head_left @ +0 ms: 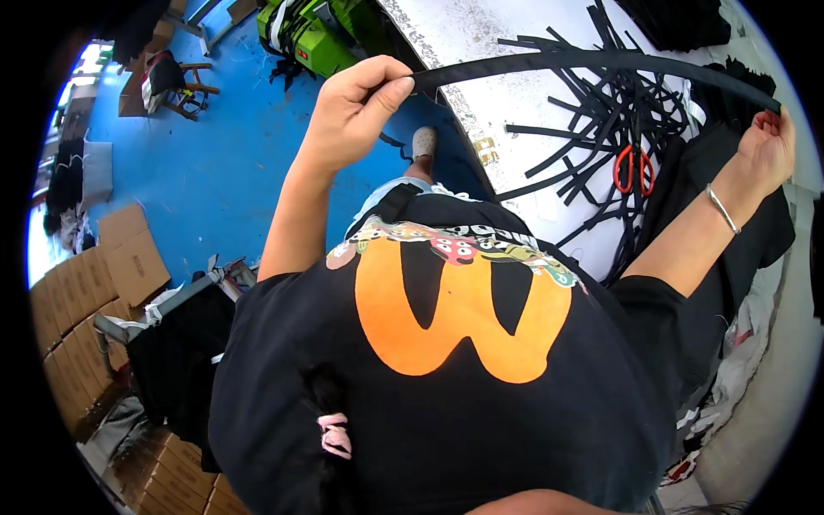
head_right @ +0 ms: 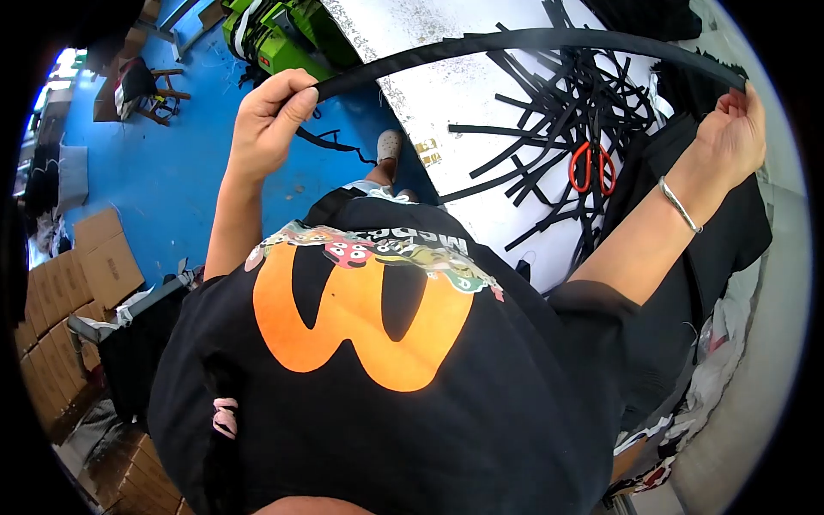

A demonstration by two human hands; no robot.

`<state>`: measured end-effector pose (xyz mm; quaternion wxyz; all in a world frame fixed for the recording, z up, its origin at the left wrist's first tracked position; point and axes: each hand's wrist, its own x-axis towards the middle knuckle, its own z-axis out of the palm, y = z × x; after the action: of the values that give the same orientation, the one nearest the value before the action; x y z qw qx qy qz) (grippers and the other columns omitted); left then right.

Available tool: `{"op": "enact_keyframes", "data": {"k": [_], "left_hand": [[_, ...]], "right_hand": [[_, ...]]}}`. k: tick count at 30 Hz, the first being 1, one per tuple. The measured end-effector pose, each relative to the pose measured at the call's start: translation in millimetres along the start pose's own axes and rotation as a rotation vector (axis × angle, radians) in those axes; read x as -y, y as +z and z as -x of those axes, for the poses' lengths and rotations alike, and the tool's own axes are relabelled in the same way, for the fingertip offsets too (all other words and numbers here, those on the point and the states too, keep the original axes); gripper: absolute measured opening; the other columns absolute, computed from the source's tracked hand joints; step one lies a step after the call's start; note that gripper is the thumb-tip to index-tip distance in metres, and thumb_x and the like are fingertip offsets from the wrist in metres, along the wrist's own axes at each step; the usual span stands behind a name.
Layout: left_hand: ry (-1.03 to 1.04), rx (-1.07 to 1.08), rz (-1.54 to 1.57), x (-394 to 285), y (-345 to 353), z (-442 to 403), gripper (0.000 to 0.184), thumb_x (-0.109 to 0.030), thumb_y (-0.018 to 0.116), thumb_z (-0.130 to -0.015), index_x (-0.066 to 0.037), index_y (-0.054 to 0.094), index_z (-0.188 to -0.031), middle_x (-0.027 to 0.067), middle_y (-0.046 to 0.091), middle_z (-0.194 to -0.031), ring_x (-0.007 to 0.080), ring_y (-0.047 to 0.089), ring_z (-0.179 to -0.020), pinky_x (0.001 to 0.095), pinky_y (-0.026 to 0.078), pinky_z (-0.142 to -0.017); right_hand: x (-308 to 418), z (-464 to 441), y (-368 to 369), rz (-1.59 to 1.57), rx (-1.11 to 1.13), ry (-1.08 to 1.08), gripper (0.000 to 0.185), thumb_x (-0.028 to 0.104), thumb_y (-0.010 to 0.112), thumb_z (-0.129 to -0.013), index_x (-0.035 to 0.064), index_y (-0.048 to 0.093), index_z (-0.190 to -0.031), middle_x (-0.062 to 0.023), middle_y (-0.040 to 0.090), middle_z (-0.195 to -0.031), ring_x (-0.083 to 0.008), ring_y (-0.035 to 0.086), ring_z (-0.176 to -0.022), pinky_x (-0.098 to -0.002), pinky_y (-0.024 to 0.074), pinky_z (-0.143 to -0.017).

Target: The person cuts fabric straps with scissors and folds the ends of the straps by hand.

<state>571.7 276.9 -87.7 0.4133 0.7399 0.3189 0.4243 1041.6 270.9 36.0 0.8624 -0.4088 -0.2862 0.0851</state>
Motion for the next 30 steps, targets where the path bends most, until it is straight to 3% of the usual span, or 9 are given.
{"op": "enact_keyframes", "data": {"k": [10,13,14,15,16,20,22,25,30], "left_hand": [[-0.233,0.158,0.054,-24.9,-23.4,3.7,0.013,-0.011,0.061,-0.088,0.001,0.065,-0.087,-0.0006,0.056,-0.063,0.0049,0.050,-0.058,0.0201,0.038,-0.051],[-0.322,0.301,-0.155,-36.3,-20.9,-1.4,0.014,-0.011,0.060,-0.087,0.002,0.065,-0.086,0.0019,0.056,-0.061,0.0064,0.050,-0.055,0.0227,0.039,-0.049],[-0.331,0.322,-0.158,-39.0,-18.1,-4.9,0.014,-0.011,0.060,-0.087,0.002,0.065,-0.086,0.0019,0.056,-0.061,0.0064,0.050,-0.055,0.0227,0.039,-0.049],[-0.313,0.415,-0.230,-41.4,-14.4,-9.6,0.013,-0.010,0.060,-0.088,0.002,0.064,-0.086,0.0023,0.055,-0.061,0.0073,0.050,-0.056,0.0231,0.039,-0.050],[-0.288,0.512,-0.302,-44.0,-9.8,-15.4,0.013,-0.010,0.061,-0.088,0.003,0.063,-0.086,0.0028,0.053,-0.062,0.0082,0.051,-0.057,0.0236,0.040,-0.050],[-0.082,0.723,-0.408,-54.8,9.7,-36.6,0.013,-0.008,0.060,-0.087,0.004,0.062,-0.085,0.0068,0.054,-0.062,0.0122,0.053,-0.056,0.0265,0.043,-0.051],[-0.052,0.786,-0.454,-62.7,15.4,-46.3,0.012,-0.007,0.060,-0.087,0.004,0.061,-0.085,0.0084,0.055,-0.063,0.0139,0.054,-0.056,0.0271,0.043,-0.051],[-0.040,0.756,-0.501,-75.9,19.3,-51.3,0.011,-0.008,0.060,-0.087,0.003,0.062,-0.085,0.0089,0.056,-0.065,0.0144,0.054,-0.056,0.0270,0.043,-0.052],[-0.092,0.770,-0.454,-75.8,22.2,-55.2,0.009,-0.006,0.060,-0.087,0.003,0.062,-0.087,0.0072,0.057,-0.067,0.0123,0.056,-0.061,0.0258,0.044,-0.055]], "right_hand": [[-42.1,68.2,-90.5,-0.093,-0.132,0.381,0.011,0.005,0.061,-0.084,-0.0043,0.061,-0.089,-0.0118,0.063,-0.085,-0.0186,0.057,-0.080,-0.0298,0.0429,-0.074],[-86.1,103.8,-142.4,0.874,0.051,-0.015,0.035,0.022,0.071,-0.077,-0.0036,0.066,-0.099,-0.0139,0.067,-0.089,-0.0267,0.063,-0.088,-0.0363,0.0473,-0.084],[-56.9,129.8,-107.6,1.752,0.080,-0.302,0.049,0.034,0.075,-0.069,-0.0010,0.066,-0.103,-0.0187,0.067,-0.097,-0.0338,0.062,-0.095,-0.0439,0.0457,-0.090],[-59.1,137.3,-104.6,1.701,0.143,-0.464,0.062,0.042,0.076,-0.064,0.0004,0.064,-0.109,-0.0215,0.065,-0.105,-0.0379,0.060,-0.101,-0.0483,0.0444,-0.091],[-48.1,158.2,-73.7,1.410,0.266,-0.351,0.050,0.026,0.077,-0.071,-0.0033,0.063,-0.109,-0.0169,0.066,-0.105,-0.0256,0.060,-0.106,-0.0340,0.0447,-0.093],[-19.7,237.2,11.2,0.572,1.106,-0.132,0.045,0.015,0.071,-0.079,0.0051,0.057,-0.121,-0.0101,0.061,-0.117,-0.0227,0.057,-0.107,-0.0314,0.0401,-0.096],[-19.3,258.5,25.4,0.457,1.208,-0.149,0.042,0.017,0.071,-0.078,0.0070,0.058,-0.117,-0.0092,0.064,-0.106,-0.0236,0.058,-0.095,-0.0337,0.0350,-0.099],[-30.8,258.3,28.6,0.374,1.299,-0.060,0.018,0.015,0.068,-0.082,0.0032,0.064,-0.094,-0.0068,0.066,-0.075,-0.0169,0.060,-0.052,-0.0310,0.0510,-0.072],[-25.7,259.5,26.2,0.290,1.202,0.279,0.013,0.013,0.065,-0.083,0.0006,0.064,-0.081,-0.0033,0.061,-0.065,-0.0077,0.055,-0.049,-0.0221,0.0443,-0.043]]}}
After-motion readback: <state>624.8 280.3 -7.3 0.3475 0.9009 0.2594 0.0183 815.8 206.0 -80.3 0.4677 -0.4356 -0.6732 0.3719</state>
